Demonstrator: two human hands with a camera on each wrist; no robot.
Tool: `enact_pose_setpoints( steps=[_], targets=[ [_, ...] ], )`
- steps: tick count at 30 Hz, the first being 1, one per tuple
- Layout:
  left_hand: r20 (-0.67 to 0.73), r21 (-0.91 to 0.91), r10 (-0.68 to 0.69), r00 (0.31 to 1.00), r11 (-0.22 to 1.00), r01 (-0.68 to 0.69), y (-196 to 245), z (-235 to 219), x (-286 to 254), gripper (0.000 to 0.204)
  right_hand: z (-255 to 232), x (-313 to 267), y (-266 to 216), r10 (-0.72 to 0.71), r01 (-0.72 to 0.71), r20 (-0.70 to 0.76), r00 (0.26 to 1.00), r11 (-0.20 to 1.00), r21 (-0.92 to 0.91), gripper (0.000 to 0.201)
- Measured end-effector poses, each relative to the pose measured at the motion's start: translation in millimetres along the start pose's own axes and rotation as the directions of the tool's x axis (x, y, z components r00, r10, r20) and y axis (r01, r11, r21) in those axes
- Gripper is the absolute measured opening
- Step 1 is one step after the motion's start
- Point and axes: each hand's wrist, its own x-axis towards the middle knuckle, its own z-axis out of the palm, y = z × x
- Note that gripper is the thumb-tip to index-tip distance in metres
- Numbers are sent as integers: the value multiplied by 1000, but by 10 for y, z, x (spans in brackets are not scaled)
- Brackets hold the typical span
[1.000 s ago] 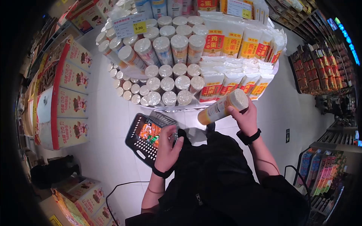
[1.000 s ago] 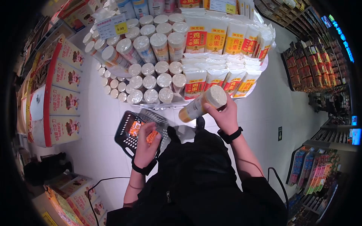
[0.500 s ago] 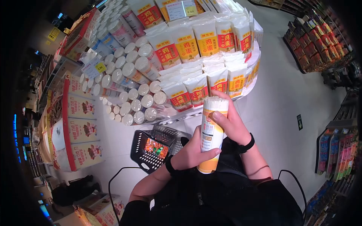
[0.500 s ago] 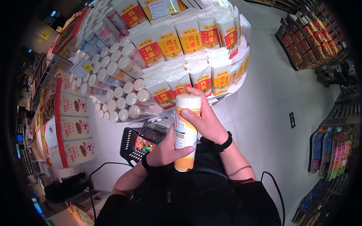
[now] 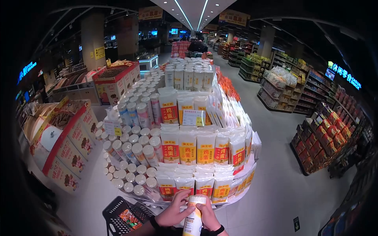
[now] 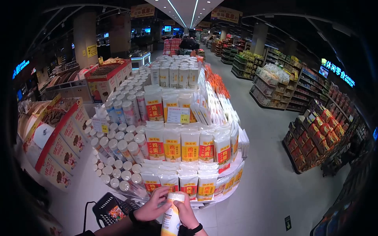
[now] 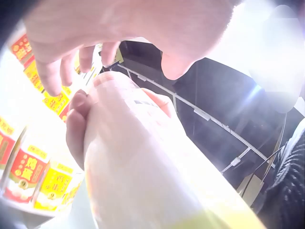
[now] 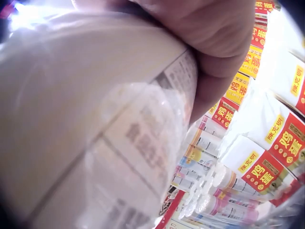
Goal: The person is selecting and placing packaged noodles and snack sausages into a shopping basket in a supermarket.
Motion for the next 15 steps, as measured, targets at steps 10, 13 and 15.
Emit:
enact_pose_setpoints(
  steps=[10, 13, 15],
  targets=[
    [-70, -166, -174, 982, 973, 161, 154, -325, 211, 35, 288, 425, 343, -117, 121, 35, 993, 978, -170, 53],
    [-17, -127, -110, 994, 986, 107, -89, -504, 244, 31, 418, 379, 345, -121, 125, 34, 992, 968, -217, 55],
    [33, -71, -83, 996, 994, 85, -167, -627, 228, 33, 659, 305, 4, -127, 145, 69, 989, 885, -443, 46]
  ],
)
